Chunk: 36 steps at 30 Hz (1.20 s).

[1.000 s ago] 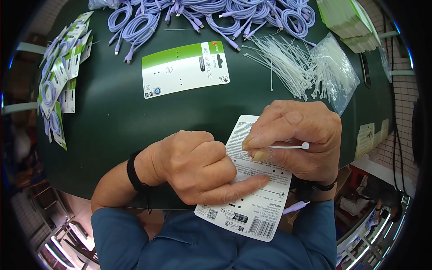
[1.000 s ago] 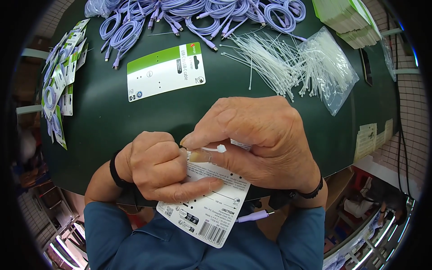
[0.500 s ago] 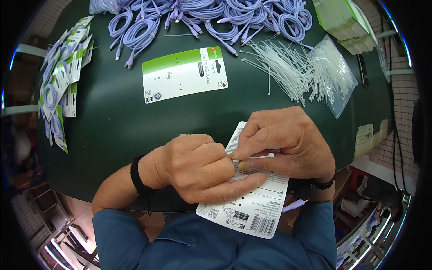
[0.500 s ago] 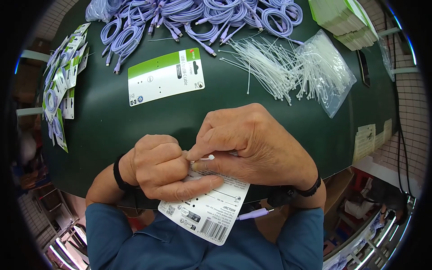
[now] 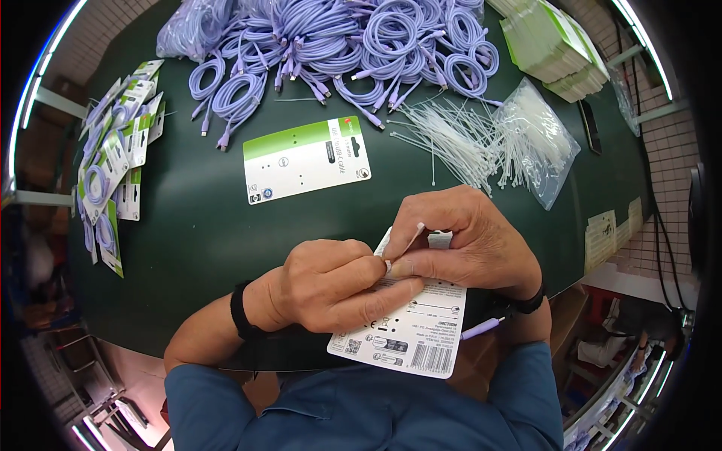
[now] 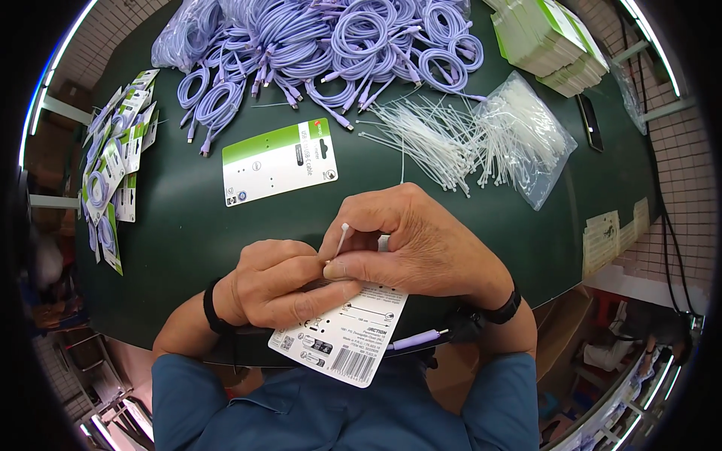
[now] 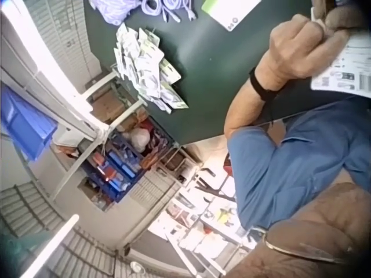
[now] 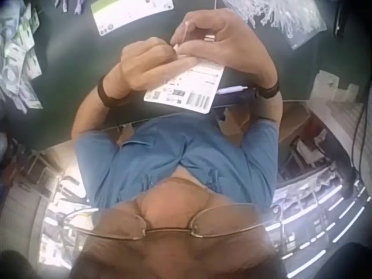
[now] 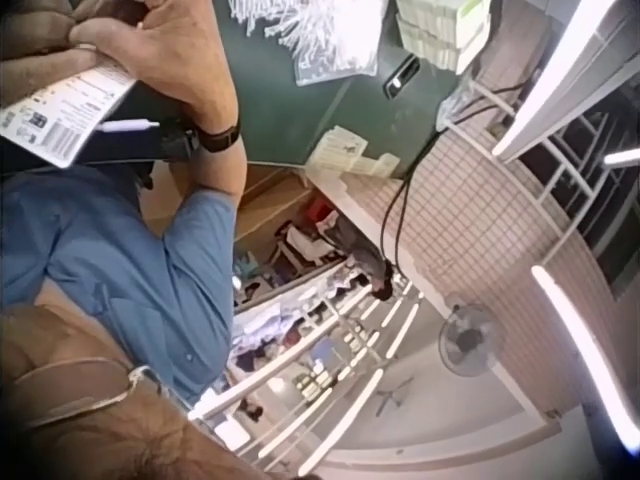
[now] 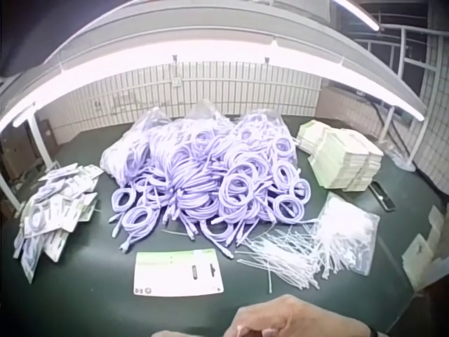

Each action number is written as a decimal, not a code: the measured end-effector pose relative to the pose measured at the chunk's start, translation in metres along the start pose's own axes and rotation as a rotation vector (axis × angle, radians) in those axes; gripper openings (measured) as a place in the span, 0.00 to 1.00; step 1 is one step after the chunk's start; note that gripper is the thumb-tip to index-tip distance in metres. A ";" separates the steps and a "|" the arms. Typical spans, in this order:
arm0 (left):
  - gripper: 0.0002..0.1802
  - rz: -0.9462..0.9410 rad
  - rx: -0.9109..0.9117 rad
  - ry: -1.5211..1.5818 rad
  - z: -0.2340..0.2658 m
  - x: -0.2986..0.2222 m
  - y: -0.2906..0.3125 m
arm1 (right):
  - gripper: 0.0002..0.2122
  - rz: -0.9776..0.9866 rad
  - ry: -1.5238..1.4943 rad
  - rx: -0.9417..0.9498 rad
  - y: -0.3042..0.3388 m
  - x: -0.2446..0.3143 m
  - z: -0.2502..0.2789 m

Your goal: The person secures a coiled cable to a cardboard backing by threading a plastic zip tie through the holes and around the cable. After pulling the zip tie tight, the person picks up another cable and backing to repeat the process.

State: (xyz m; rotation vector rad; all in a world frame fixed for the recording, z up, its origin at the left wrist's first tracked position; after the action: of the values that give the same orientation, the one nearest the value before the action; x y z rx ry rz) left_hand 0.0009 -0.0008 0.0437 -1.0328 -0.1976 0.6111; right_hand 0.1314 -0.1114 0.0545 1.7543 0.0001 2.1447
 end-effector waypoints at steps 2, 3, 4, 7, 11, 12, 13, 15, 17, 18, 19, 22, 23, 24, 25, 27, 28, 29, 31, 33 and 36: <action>0.25 0.044 0.046 0.030 0.000 0.003 0.001 | 0.09 -0.003 -0.141 -0.082 0.000 -0.006 0.002; 0.25 0.036 0.046 0.026 0.002 0.004 0.000 | 0.10 -0.009 -0.287 -0.155 0.000 -0.010 0.004; 0.25 0.101 0.051 0.063 0.004 0.009 0.000 | 0.11 -0.014 -0.433 -0.225 0.000 -0.014 0.009; 0.23 0.224 0.052 0.130 0.008 0.021 -0.004 | 0.13 0.128 -0.420 -0.593 0.009 -0.009 0.037; 0.17 0.718 -0.346 0.371 0.009 0.054 0.007 | 0.14 0.401 -0.349 -0.844 0.026 -0.014 0.051; 0.15 0.838 -0.451 0.438 0.006 0.062 0.012 | 0.14 0.409 -0.343 -0.838 0.025 -0.016 0.049; 0.14 0.955 -0.557 0.500 0.003 0.068 0.017 | 0.13 0.544 -0.080 -0.819 0.026 -0.005 0.040; 0.12 1.061 -0.671 0.559 0.000 0.077 0.021 | 0.14 0.685 0.190 -0.787 0.027 0.010 0.020; 0.12 1.109 -0.768 0.673 -0.006 0.089 0.023 | 0.15 0.735 0.604 -0.757 0.020 0.023 -0.010; 0.12 1.132 -0.816 0.736 -0.011 0.093 0.023 | 0.15 0.737 0.615 -0.760 0.017 0.024 -0.013; 0.12 1.123 -0.817 0.744 -0.015 0.094 0.021 | 0.15 0.724 0.692 -0.797 0.014 0.023 -0.016; 0.12 1.130 -0.912 0.703 -0.026 0.092 0.020 | 0.15 0.694 0.853 -0.865 0.009 0.019 -0.019; 0.12 1.126 -0.917 0.710 -0.028 0.091 0.020 | 0.15 0.689 0.885 -0.883 0.008 0.019 -0.017; 0.12 1.107 -0.908 0.699 -0.029 0.091 0.019 | 0.16 0.684 0.917 -0.901 0.007 0.018 -0.016; 0.11 1.089 -0.900 0.686 -0.030 0.091 0.019 | 0.16 0.679 0.948 -0.917 0.007 0.018 -0.014; 0.11 1.072 -0.895 0.677 -0.033 0.090 0.019 | 0.16 0.671 0.965 -0.909 0.006 0.016 -0.013; 0.11 1.095 -0.913 0.667 -0.035 0.090 0.019 | 0.15 0.665 0.975 -0.902 0.005 0.015 -0.013; 0.11 1.119 -0.930 0.655 -0.038 0.089 0.020 | 0.14 0.660 0.985 -0.896 0.004 0.014 -0.013; 0.11 1.145 -0.949 0.644 -0.040 0.089 0.025 | 0.14 0.650 0.979 -0.890 0.002 0.010 -0.011; 0.11 1.161 -0.885 0.659 -0.043 0.091 0.033 | 0.13 0.632 0.963 -0.885 0.000 0.006 -0.009; 0.12 1.170 -0.848 0.674 -0.045 0.092 0.037 | 0.13 0.557 0.959 -0.896 -0.004 0.000 -0.013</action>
State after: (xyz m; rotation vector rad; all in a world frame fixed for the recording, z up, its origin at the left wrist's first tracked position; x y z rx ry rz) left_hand 0.0812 0.0308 -0.0229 -2.1244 0.8883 1.2135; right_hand 0.1202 -0.1046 0.0507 0.1682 -1.0912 2.5047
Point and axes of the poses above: each hand's wrist, its own y-axis away from the middle knuckle, its own z-axis out of the back of the hand, x = y × z, the point moved 6 cm from there along -y, towards the middle knuckle, and after that the axes turned 10 degrees about -z, right-handed, at the moved point
